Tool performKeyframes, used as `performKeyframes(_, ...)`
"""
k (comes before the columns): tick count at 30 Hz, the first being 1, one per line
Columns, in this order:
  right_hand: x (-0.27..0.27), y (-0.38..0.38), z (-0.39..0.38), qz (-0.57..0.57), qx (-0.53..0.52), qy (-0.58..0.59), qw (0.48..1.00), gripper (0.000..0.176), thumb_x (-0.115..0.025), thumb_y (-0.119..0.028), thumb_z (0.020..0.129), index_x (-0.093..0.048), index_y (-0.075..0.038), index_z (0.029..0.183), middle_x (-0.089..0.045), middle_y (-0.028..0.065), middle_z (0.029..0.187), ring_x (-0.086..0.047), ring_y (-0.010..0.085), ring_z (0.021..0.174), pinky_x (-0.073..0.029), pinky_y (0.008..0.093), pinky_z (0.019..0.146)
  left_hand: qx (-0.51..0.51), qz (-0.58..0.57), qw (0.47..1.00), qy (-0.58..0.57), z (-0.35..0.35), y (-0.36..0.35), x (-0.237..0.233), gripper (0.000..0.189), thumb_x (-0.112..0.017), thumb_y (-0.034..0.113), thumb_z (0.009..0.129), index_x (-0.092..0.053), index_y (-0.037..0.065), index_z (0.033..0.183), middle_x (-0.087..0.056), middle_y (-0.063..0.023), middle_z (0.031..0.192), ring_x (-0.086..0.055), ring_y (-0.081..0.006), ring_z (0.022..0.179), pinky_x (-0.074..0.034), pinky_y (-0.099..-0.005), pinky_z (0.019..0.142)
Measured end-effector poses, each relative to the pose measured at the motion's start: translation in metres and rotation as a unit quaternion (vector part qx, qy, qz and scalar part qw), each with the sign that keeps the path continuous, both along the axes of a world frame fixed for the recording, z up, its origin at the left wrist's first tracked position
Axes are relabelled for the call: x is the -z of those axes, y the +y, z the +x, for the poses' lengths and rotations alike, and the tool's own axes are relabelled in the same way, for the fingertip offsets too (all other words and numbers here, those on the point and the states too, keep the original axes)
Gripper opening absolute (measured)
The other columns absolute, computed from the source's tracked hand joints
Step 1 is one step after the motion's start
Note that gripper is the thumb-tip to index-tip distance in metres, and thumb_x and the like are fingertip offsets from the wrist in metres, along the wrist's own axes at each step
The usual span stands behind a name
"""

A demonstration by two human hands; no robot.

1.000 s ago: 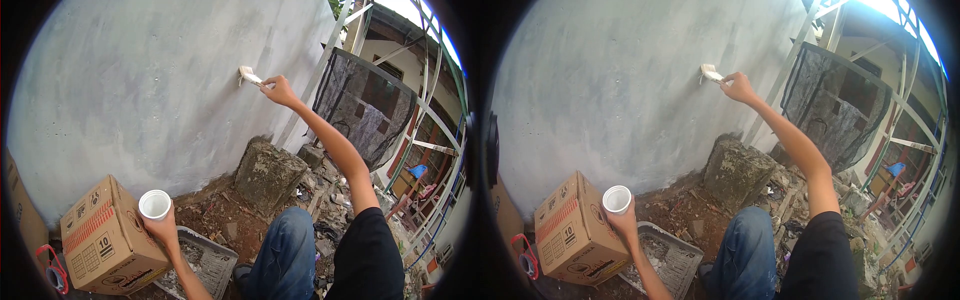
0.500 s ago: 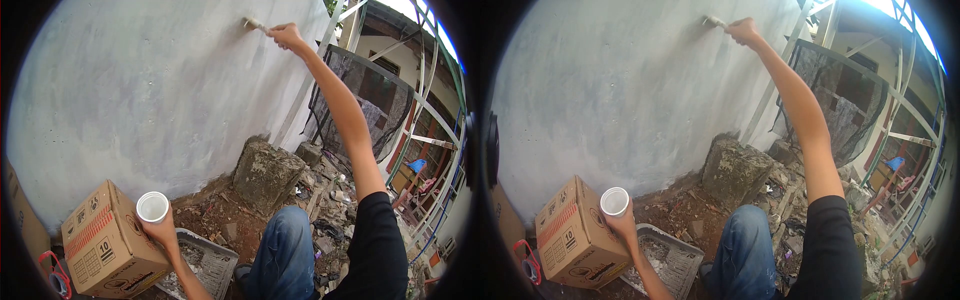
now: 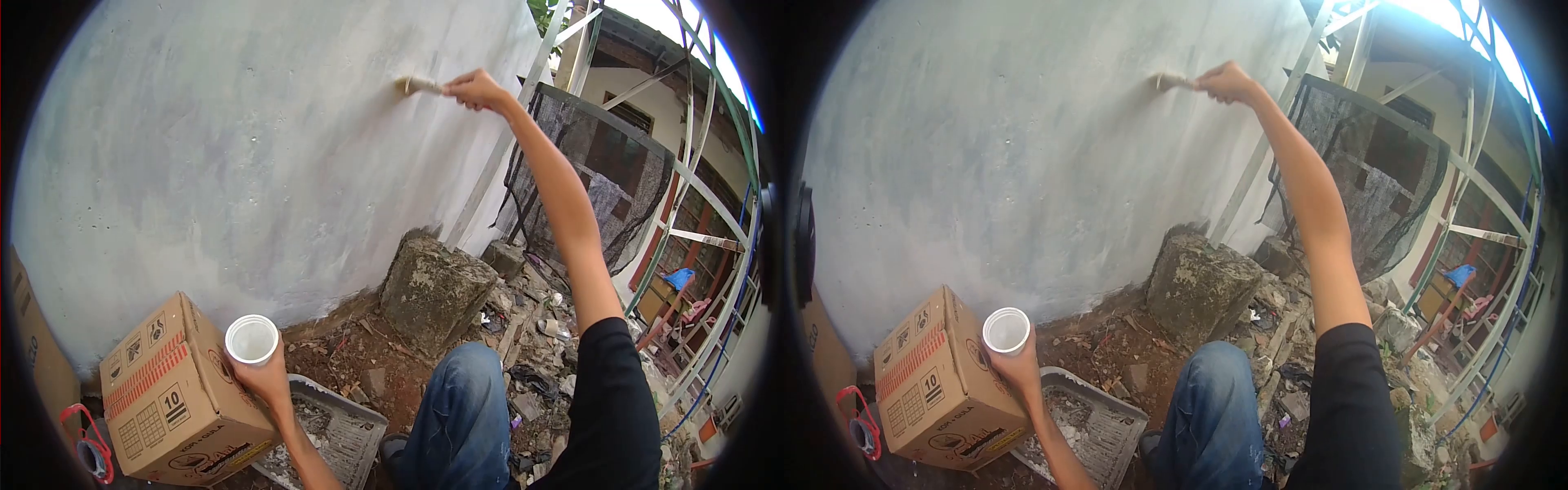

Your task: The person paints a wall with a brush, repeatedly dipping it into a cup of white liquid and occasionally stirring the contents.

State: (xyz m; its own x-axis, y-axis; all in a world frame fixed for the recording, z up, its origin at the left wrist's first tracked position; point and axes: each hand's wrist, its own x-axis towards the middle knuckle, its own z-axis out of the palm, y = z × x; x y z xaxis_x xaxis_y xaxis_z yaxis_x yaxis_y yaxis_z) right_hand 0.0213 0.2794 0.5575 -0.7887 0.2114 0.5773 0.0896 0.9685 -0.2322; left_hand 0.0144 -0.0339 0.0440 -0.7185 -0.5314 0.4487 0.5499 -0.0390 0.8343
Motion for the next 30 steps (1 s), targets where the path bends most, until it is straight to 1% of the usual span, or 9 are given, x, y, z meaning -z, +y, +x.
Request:
performKeyframes(3,-0.016,0.001,-0.006,-0.029,-0.017,0.11,0.993,0.029,-0.075,-0.023,0.08,-0.074,0.0,0.099,-0.059,0.0045,0.066,-0.049,0.0093,0.05,-0.037,0.0239,0.04,-0.002,-0.004,1.0,-0.001,-0.003,0.0,0.005,0.06,-0.087,0.006,0.064,-0.056,-0.002,0.116,-0.065,-0.0153,0.11,-0.063,-0.0284,0.103,-0.048,-0.04,0.091)
performKeyframes(6,-0.002,0.004,-0.015,-0.064,-0.042,0.211,0.974,0.028,-0.075,-0.022,0.081,-0.074,0.0,0.098,-0.058,0.0035,0.065,-0.049,0.0087,0.05,-0.037,0.0247,0.041,0.0,0.004,1.0,-0.002,-0.004,0.002,0.006,0.061,-0.087,0.006,0.064,-0.056,-0.002,0.116,-0.064,-0.0154,0.11,-0.063,-0.0286,0.103,-0.048,-0.04,0.091)
performKeyframes(10,0.058,0.023,-0.029,-0.006,-0.031,0.162,0.986,0.028,-0.074,-0.022,0.082,-0.075,0.0,0.099,-0.063,0.0075,0.069,-0.054,0.0111,0.052,-0.042,0.027,0.046,-0.008,-0.006,1.0,-0.007,-0.003,0.001,0.005,0.062,-0.086,0.007,0.065,-0.055,-0.003,0.117,-0.064,-0.0156,0.111,-0.063,-0.0286,0.103,-0.048,-0.0402,0.092)
performKeyframes(12,0.095,0.026,-0.032,0.082,-0.017,0.151,0.985,0.028,-0.074,-0.022,0.082,-0.075,0.0,0.099,-0.064,0.0087,0.07,-0.056,0.0122,0.052,-0.043,0.0276,0.046,-0.005,-0.002,1.0,-0.007,-0.004,0.002,0.003,0.062,-0.086,0.007,0.065,-0.054,-0.003,0.118,-0.064,-0.0156,0.111,-0.063,-0.0286,0.104,-0.048,-0.0402,0.092)
performKeyframes(15,0.116,0.02,-0.012,0.054,-0.036,0.052,0.997,0.028,-0.075,-0.022,0.08,-0.075,-0.001,0.099,-0.062,0.0069,0.068,-0.054,0.0119,0.05,-0.041,0.027,0.044,0.014,0.0,1.0,-0.002,-0.004,0.0,0.006,0.062,-0.086,0.007,0.066,-0.054,-0.003,0.118,-0.064,-0.0155,0.111,-0.063,-0.0284,0.104,-0.048,-0.0404,0.092)
performKeyframes(19,0.074,0.0,0.014,-0.013,0.015,-0.008,1.0,0.028,-0.076,-0.023,0.08,-0.075,-0.001,0.098,-0.058,0.0043,0.064,-0.051,0.0104,0.049,-0.038,0.0249,0.042,0.01,-0.002,1.0,-0.006,-0.002,0.001,0.004,0.061,-0.086,0.007,0.066,-0.055,-0.003,0.117,-0.064,-0.0153,0.111,-0.063,-0.028,0.104,-0.048,-0.0405,0.092)
performKeyframes(23,0.017,0.004,-0.008,-0.063,-0.066,0.177,0.98,0.028,-0.076,-0.023,0.079,-0.075,-0.001,0.096,-0.059,0.0044,0.064,-0.052,0.0101,0.05,-0.04,0.0248,0.043,0.032,0.009,0.999,-0.01,-0.004,0.003,0.006,0.057,-0.086,0.008,0.069,-0.055,-0.003,0.116,-0.063,-0.0138,0.112,-0.061,-0.0264,0.104,-0.046,-0.0384,0.093)
performKeyframes(25,0.006,-0.002,-0.024,-0.036,-0.028,0.192,0.98,0.029,-0.075,-0.024,0.078,-0.075,-0.001,0.097,-0.061,0.0047,0.065,-0.054,0.0108,0.051,-0.043,0.0253,0.045,0.027,0.008,1.0,-0.012,-0.003,0.004,0.004,0.057,-0.086,0.008,0.069,-0.055,-0.003,0.116,-0.063,-0.014,0.112,-0.061,-0.0263,0.104,-0.046,-0.0381,0.093)
performKeyframes(30,0.059,-0.005,-0.036,0.099,-0.005,0.162,0.982,0.033,-0.073,-0.022,0.077,-0.074,0.0,0.102,-0.064,0.0062,0.067,-0.058,0.0145,0.055,-0.046,0.0279,0.049,0.018,0.014,1.0,-0.017,-0.001,0.001,-0.002,0.058,-0.085,0.008,0.069,-0.055,-0.003,0.117,-0.063,-0.0144,0.112,-0.061,-0.0261,0.105,-0.046,-0.0381,0.094)
